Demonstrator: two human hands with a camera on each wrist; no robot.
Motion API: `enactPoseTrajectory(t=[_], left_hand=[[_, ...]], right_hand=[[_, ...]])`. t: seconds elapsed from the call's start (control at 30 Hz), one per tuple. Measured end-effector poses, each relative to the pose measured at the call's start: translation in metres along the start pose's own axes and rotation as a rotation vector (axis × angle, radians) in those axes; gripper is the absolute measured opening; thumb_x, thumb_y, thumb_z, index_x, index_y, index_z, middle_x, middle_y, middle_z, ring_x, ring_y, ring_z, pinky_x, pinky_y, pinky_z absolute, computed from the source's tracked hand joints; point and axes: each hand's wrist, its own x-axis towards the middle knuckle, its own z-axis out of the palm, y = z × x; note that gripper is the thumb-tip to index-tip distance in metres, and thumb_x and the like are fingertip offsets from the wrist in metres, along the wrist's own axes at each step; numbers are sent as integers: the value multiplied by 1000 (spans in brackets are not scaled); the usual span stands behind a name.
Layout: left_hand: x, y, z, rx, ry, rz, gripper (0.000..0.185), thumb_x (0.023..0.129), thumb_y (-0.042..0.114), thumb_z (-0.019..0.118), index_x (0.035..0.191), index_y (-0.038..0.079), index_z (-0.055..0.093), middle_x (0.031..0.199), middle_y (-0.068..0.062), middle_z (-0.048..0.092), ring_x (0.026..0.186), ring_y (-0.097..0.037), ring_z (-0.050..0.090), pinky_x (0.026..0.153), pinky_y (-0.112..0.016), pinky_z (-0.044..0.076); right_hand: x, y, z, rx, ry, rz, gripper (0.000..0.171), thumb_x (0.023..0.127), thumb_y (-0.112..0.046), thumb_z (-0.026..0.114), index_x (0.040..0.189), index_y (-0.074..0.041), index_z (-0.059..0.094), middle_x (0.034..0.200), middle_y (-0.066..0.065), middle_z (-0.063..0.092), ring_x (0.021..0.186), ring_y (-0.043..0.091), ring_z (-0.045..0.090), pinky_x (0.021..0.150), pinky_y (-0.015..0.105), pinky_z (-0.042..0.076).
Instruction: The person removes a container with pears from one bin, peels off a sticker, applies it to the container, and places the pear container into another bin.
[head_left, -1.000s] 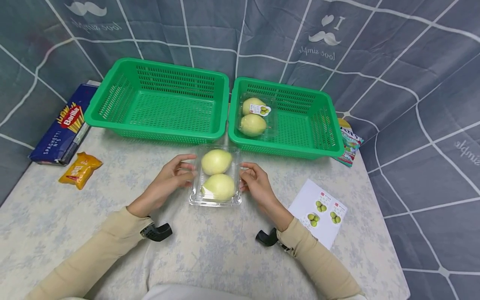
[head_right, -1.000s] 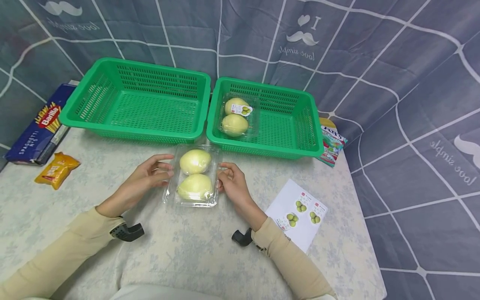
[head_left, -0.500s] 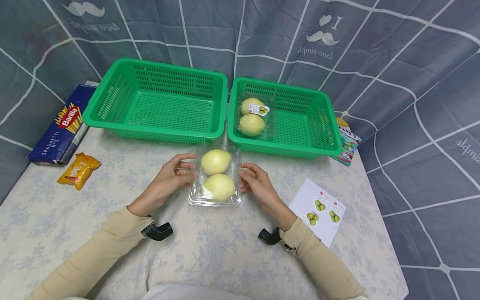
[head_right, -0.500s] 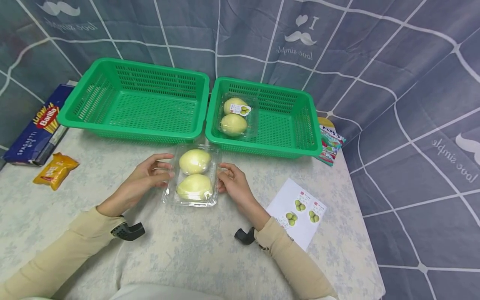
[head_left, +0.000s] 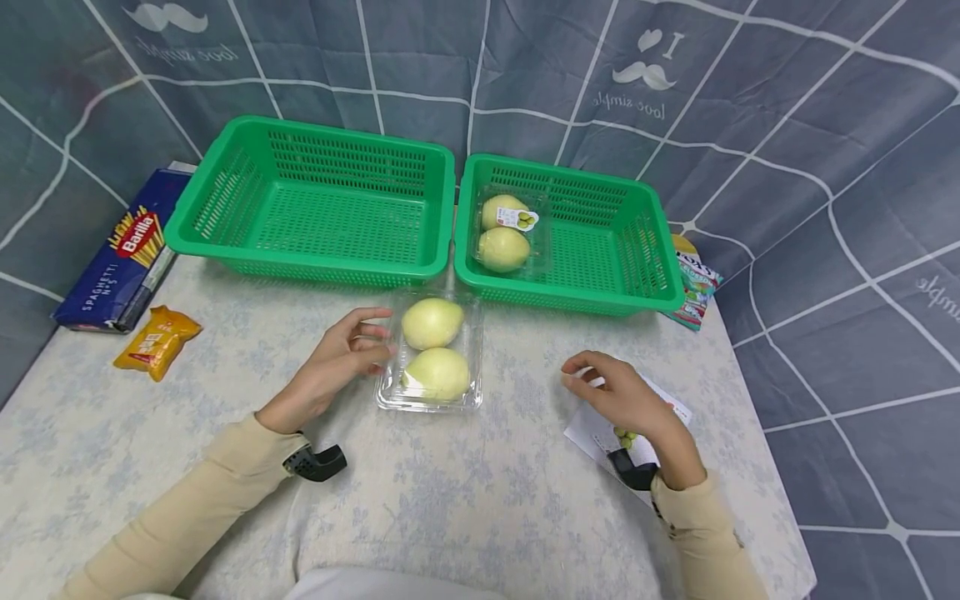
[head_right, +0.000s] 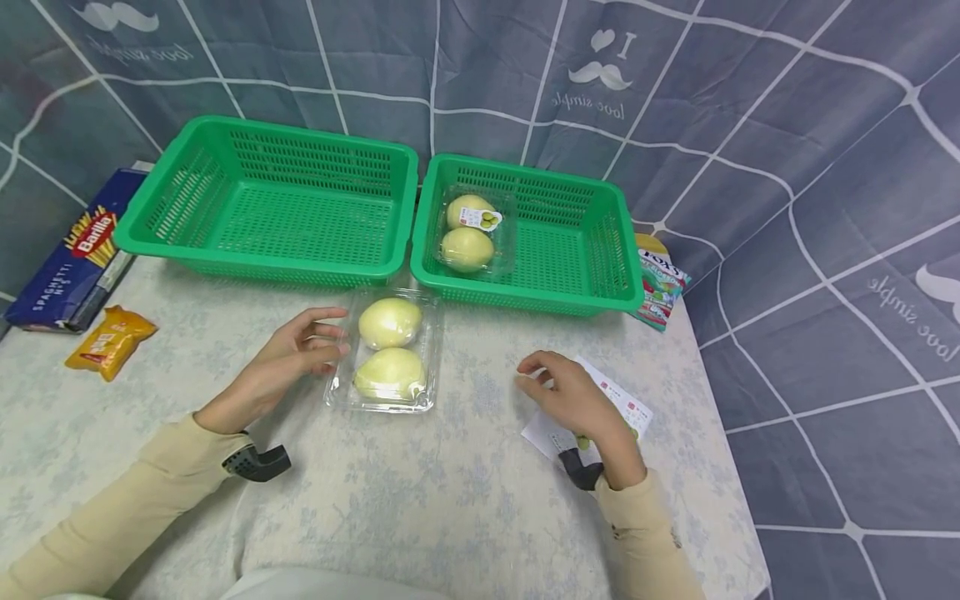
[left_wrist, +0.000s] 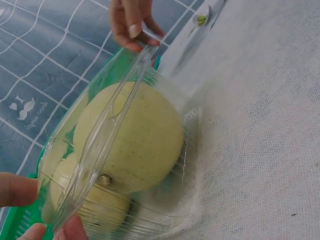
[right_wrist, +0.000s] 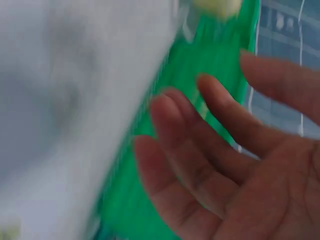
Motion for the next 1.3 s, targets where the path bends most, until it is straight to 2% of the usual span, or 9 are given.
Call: enactPoseTrajectory(t=[0.13,0.23,0.53,0.87,1.1,1.3], left_hand=[[1,1,1,-12,9,-3,64,94,5,64,152,5,36,125,-13,48,89,-5,58,78,-27,58],[2,1,1,-20,13,-7,65,93,5,64,152,5,36,125,-12,49,89,-5,59,77,-27,59],[1,1,0,-9,6,-12,66,93,7,64,152,5,35,125,-13,49,90,-6,60,79,-27,59],[1,-1,0,-15,-2,-10,64,95,9,64,152,5,35,125,-11,49,91,-6,60,80,-28,60],[1,-2,0,-16,1,-9,64,94,9,64,151,5,36,126,-13,50,93,-7,60,82,-29,59],[-1,0,2,-31,-16,-5,65,94,7,63,152,5,34,127,-15,48,92,-7,60,81,-28,60]], right_hand=[[-25,18,-18,-134,-29,85,26,100,-20,61,119,-2,66,118,15,68,104,29,65,76,35,54],[-39,30,-24,-192,-50,137,23,96,-17,66,113,-1,67,109,14,69,98,28,64,71,33,51],[-48,55,-13,-178,-44,197,17,88,-11,73,103,-3,67,92,6,67,84,17,59,66,30,45],[-50,59,-8,-167,4,152,8,89,0,68,97,-4,68,86,4,63,80,14,53,63,24,40],[-48,55,-10,-168,24,156,6,90,-1,68,94,-6,69,84,3,62,79,14,52,64,23,40],[-40,46,-11,-151,45,96,5,90,-2,69,94,-5,70,84,3,62,79,14,54,63,22,43]])
